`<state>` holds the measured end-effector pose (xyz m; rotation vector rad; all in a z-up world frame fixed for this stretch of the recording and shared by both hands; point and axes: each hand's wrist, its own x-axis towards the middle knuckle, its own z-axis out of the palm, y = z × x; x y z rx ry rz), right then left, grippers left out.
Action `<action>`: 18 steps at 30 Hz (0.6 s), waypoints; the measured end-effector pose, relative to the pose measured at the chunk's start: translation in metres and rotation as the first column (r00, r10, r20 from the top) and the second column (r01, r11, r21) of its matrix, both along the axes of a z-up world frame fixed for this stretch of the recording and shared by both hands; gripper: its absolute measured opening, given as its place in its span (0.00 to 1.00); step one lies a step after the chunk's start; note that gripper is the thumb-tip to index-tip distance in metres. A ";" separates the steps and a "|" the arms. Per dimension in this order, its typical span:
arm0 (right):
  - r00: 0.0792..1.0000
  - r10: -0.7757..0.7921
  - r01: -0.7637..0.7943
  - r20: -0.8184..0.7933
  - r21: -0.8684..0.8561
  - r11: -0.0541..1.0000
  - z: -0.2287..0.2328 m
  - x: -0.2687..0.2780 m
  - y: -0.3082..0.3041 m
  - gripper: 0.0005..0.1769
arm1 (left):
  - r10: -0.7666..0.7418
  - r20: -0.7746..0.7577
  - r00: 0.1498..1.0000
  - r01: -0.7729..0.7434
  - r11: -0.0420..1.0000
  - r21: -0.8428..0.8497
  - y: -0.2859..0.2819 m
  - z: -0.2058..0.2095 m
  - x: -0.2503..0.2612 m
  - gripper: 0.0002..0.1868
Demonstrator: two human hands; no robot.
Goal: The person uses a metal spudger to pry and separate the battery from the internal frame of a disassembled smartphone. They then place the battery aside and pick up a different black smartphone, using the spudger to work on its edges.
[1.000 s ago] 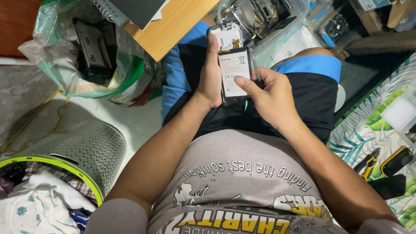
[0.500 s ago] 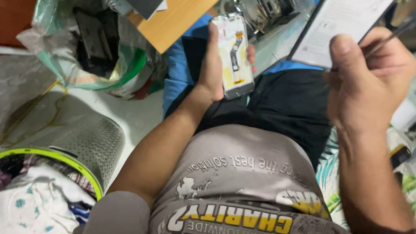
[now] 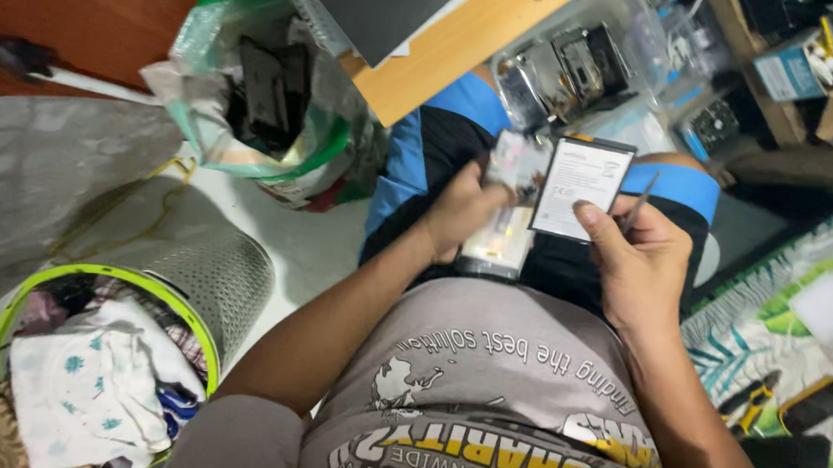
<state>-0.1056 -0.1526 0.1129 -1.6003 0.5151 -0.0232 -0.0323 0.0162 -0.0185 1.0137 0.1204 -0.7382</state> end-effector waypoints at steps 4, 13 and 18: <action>0.997 -0.079 0.077 0.009 0.156 0.985 -0.001 0.004 -0.004 0.05 | -0.069 0.057 0.996 0.071 0.997 -0.040 0.012 0.029 -0.022 0.25; 0.987 -0.157 0.156 -0.012 0.239 0.958 -0.002 0.002 -0.012 0.04 | 0.174 0.687 0.706 -0.438 0.869 0.230 0.089 0.058 0.049 0.35; 0.989 -0.146 0.144 -0.010 0.238 0.960 -0.015 0.002 -0.013 0.04 | 0.172 0.820 0.547 -0.680 0.663 0.314 0.145 0.067 0.136 0.46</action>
